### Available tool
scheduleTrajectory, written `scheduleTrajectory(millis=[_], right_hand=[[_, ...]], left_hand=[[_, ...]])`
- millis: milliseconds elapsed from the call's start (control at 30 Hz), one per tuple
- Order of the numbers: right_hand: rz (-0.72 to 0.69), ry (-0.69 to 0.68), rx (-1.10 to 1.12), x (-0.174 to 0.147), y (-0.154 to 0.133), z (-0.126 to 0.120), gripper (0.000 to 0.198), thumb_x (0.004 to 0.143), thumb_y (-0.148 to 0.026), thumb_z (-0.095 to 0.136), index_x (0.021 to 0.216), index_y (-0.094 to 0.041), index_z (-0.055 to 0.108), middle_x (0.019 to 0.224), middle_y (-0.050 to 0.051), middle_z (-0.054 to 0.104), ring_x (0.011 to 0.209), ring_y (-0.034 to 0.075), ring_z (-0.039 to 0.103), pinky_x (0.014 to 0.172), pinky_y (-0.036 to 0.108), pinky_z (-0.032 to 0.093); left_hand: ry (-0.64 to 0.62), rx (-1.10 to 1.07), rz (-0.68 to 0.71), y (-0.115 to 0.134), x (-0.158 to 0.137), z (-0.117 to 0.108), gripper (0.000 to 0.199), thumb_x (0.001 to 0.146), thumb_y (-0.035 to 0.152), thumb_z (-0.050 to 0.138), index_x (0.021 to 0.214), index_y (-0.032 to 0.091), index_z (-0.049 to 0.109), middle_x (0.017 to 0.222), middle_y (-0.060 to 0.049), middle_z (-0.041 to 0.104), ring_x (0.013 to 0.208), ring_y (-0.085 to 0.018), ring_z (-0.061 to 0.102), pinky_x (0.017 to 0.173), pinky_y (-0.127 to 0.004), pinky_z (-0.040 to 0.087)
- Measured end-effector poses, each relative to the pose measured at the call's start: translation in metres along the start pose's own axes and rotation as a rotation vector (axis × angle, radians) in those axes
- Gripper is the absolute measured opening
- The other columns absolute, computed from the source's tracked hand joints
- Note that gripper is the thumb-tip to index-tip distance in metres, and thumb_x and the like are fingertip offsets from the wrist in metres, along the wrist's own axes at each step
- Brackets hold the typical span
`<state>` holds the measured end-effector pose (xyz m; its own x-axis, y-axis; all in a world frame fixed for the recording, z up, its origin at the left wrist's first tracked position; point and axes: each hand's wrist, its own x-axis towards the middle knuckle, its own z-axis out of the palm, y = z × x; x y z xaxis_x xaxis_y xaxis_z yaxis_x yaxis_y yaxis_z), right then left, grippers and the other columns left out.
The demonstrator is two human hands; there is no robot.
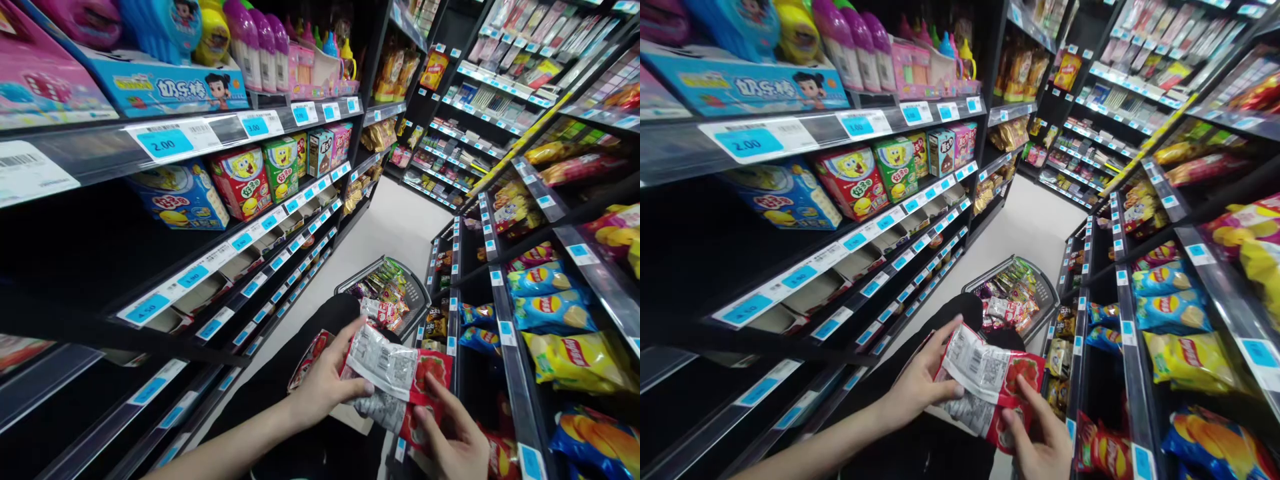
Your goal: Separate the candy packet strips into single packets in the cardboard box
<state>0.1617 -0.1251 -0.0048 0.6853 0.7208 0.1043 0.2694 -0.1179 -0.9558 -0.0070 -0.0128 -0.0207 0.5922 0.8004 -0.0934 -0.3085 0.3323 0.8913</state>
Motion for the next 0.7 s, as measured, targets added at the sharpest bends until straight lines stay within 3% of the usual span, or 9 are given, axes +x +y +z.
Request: scheduleTrajectory(millis=[100, 233, 433, 567, 700], right_hand=[[-0.196, 0.092, 0.015, -0.003, -0.001, 0.004, 0.012, 0.069, -0.032, 0.08, 0.079, -0.027, 0.079, 0.074, -0.001, 0.077, 0.066, 0.016, 0.068, 0.069, 0.024, 0.05], [-0.27, 0.138, 0.046, -0.006, -0.003, 0.006, 0.009, 0.074, -0.036, 0.077, 0.074, -0.027, 0.076, 0.075, -0.001, 0.074, 0.066, 0.014, 0.066, 0.066, 0.023, 0.047], [-0.125, 0.121, -0.14, -0.009, -0.007, 0.001, 0.036, 0.079, -0.054, 0.065, 0.065, -0.022, 0.065, 0.073, 0.001, 0.064, 0.073, 0.016, 0.058, 0.069, 0.024, 0.04], [-0.053, 0.115, -0.167, -0.008, -0.008, 0.003, 0.039, 0.08, -0.058, 0.062, 0.066, -0.021, 0.061, 0.074, 0.002, 0.062, 0.067, 0.017, 0.056, 0.063, 0.025, 0.041], [-0.029, 0.144, -0.073, -0.005, -0.009, 0.003, 0.039, 0.077, -0.059, 0.065, 0.067, -0.021, 0.061, 0.068, -0.002, 0.059, 0.066, 0.014, 0.054, 0.064, 0.022, 0.041]], left_hand=[[0.008, 0.226, 0.133, 0.003, 0.001, -0.002, 0.039, 0.064, 0.02, 0.083, 0.103, 0.023, 0.077, 0.099, -0.006, 0.076, 0.087, -0.022, 0.068, 0.079, -0.027, 0.052], [0.003, 0.3, 0.254, 0.013, 0.001, 0.003, 0.012, 0.07, 0.025, 0.08, 0.081, 0.022, 0.081, 0.078, -0.007, 0.078, 0.067, -0.019, 0.068, 0.066, -0.025, 0.051], [0.078, 0.41, 0.141, 0.027, -0.003, 0.012, 0.007, 0.07, 0.024, 0.075, 0.068, 0.019, 0.08, 0.064, -0.004, 0.073, 0.059, -0.016, 0.06, 0.057, -0.024, 0.042], [0.114, 0.34, 0.014, 0.034, -0.004, 0.014, 0.014, 0.07, 0.025, 0.071, 0.061, 0.015, 0.075, 0.059, -0.002, 0.067, 0.058, -0.014, 0.053, 0.057, -0.024, 0.037], [0.068, 0.218, -0.053, 0.034, -0.001, 0.011, 0.007, 0.068, 0.021, 0.073, 0.067, 0.015, 0.072, 0.065, 0.0, 0.064, 0.064, -0.013, 0.052, 0.061, -0.022, 0.037]])
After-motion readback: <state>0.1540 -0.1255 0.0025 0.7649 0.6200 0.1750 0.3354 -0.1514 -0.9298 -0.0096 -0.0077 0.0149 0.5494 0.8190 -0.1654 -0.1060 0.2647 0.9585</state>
